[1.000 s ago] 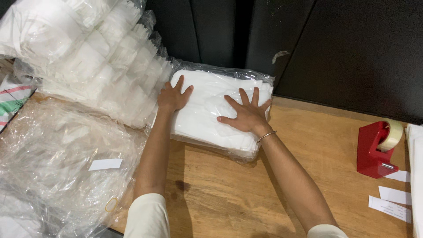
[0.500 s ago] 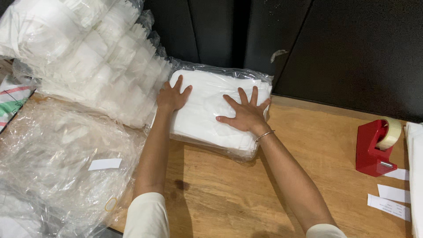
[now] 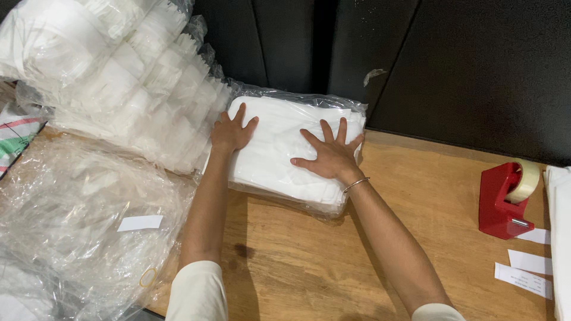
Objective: The person folds white fabric items on a wooden table. They use a tape dispenser to apply tape to the folded items. The person then stacks the folded items and places them into white bags.
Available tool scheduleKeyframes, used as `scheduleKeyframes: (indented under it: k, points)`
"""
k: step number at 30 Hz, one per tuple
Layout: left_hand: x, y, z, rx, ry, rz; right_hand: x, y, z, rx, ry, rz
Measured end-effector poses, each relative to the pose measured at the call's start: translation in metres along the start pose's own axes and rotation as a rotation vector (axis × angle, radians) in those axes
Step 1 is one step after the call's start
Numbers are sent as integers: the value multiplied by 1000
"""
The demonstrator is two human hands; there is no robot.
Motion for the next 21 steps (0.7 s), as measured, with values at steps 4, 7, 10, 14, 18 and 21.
scheduleKeyframes:
  k: [4,7,10,14,18,21]
  points:
    - [0,1,1,1,-10,9,1,-1,0,3,5,-1]
    - [-3,5,2,-1,-18,5,2,-1,1,5,19,-5]
    - [-2,2,1,1,-7,6,0,1,-1,5,13,-11]
    - [0,-1,0,-4,-5,25,0,1,-1,6,14,-6]
    - [-3,2,1,-3,-8,10,-1,0,-1,-1,0,0]
    - [-2,1,0,-18,-14,33,-1,1,-1,-3,-3,-5]
Point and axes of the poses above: each hand's wrist, its own y-axis towards the middle knuckle, its own x-axis out of the back of the hand, z = x × y, the point moved 8 cm from there along y, towards the middle knuckle, and after that the axes turned 2 degrees about -z, right-handed, at the moved point
